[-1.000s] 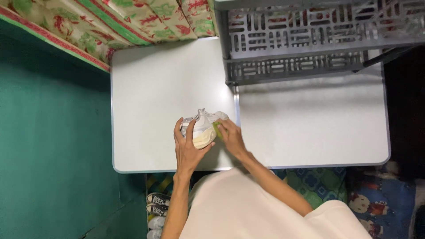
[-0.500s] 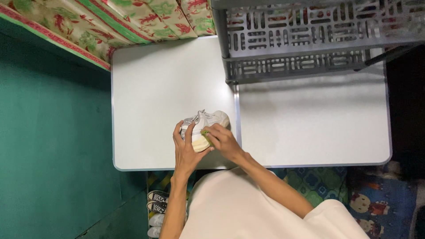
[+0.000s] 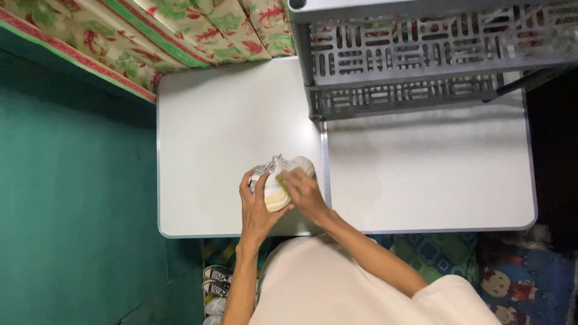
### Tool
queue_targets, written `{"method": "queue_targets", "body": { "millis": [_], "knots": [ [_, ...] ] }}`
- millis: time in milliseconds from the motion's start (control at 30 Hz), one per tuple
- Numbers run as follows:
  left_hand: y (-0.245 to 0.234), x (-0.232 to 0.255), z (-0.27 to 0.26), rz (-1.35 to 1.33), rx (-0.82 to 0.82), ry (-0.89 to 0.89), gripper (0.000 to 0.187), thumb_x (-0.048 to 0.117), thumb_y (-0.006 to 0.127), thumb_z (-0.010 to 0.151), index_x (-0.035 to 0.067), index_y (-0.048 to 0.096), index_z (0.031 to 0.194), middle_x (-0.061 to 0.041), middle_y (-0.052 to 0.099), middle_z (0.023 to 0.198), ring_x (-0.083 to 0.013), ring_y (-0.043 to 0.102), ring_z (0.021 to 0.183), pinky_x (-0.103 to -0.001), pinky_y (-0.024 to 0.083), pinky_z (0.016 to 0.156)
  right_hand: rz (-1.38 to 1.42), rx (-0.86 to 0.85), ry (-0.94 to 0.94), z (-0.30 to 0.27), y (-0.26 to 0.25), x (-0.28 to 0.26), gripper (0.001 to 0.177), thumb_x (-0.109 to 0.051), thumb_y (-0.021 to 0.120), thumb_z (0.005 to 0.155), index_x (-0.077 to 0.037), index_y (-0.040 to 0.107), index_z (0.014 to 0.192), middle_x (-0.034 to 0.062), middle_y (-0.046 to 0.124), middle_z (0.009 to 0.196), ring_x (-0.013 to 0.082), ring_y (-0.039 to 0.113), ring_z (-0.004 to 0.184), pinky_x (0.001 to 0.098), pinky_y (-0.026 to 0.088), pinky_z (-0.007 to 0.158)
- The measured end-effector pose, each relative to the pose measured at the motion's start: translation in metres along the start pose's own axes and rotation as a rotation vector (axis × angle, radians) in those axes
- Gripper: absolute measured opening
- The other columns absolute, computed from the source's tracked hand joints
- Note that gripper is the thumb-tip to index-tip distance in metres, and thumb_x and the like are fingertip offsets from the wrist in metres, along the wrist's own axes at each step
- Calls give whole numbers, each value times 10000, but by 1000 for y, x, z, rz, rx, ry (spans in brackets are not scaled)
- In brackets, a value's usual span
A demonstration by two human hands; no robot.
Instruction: A person cleans the exterior of a white sneaker using a small green cloth on a white folding table.
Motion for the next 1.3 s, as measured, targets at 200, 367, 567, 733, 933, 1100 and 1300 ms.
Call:
{"method": "queue_targets", "body": {
  "millis": [200,367,567,733,933,1100,1300],
  "knots": [
    [2,-4,-7,-4,0,1,1069,259,1000,556,155,438,1460,-212,266,1501,-457,378,1382,-535,480,1105,5,17,116,13,-7,18,266,-14,621,990,22,683,1245,158,684,1049,271,698,868,375,565,752],
    [7,-14,-11,19,-11,31,1075,253,1001,560,146,419,1457,-231,251,1474,-487,374,1351,-548,482,1067,-26,-79,-105,-1,10,-4,247,-23,682,958,19,695,1202,141,664,982,257,685,827,369,569,711],
    [-2,-8,-12,-9,19,5,1066,264,1004,569,160,425,1459,-228,272,1485,-482,404,1354,-544,500,1063,-265,5,-195,11,6,-3,326,39,691,884,43,680,1209,164,666,1038,296,682,890,384,556,753],
    [6,-17,-18,9,16,27,1060,259,987,555,155,430,1450,-227,285,1479,-470,414,1350,-542,504,1057,2,-97,-177,9,8,-10,257,-32,698,925,35,695,1173,146,665,949,275,682,816,384,552,714],
    [2,-15,-17,-9,35,45,1059,292,1003,589,144,422,1461,-238,284,1482,-479,404,1345,-549,486,1059,-32,-26,-1,23,4,2,210,-31,620,977,42,702,1157,162,677,996,294,683,846,392,549,749],
    [6,-17,-19,0,31,66,1067,296,995,567,163,419,1456,-238,274,1480,-489,389,1349,-562,473,1075,-98,-96,94,35,9,37,260,-100,626,993,30,708,1202,151,648,905,285,642,792,400,531,738],
    [3,-19,-18,-9,3,80,1065,294,996,581,190,414,1467,-223,269,1478,-484,404,1350,-568,476,1086,-36,-222,41,42,8,30,278,-101,645,970,9,723,1213,134,638,840,260,609,763,396,503,722]
  ]
}}
Point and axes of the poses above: each hand's wrist, its own z-axis towards the middle knuckle, its own y-axis out of the palm, x = y × z, the point moved 5 cm from there along z, towards the middle knuckle
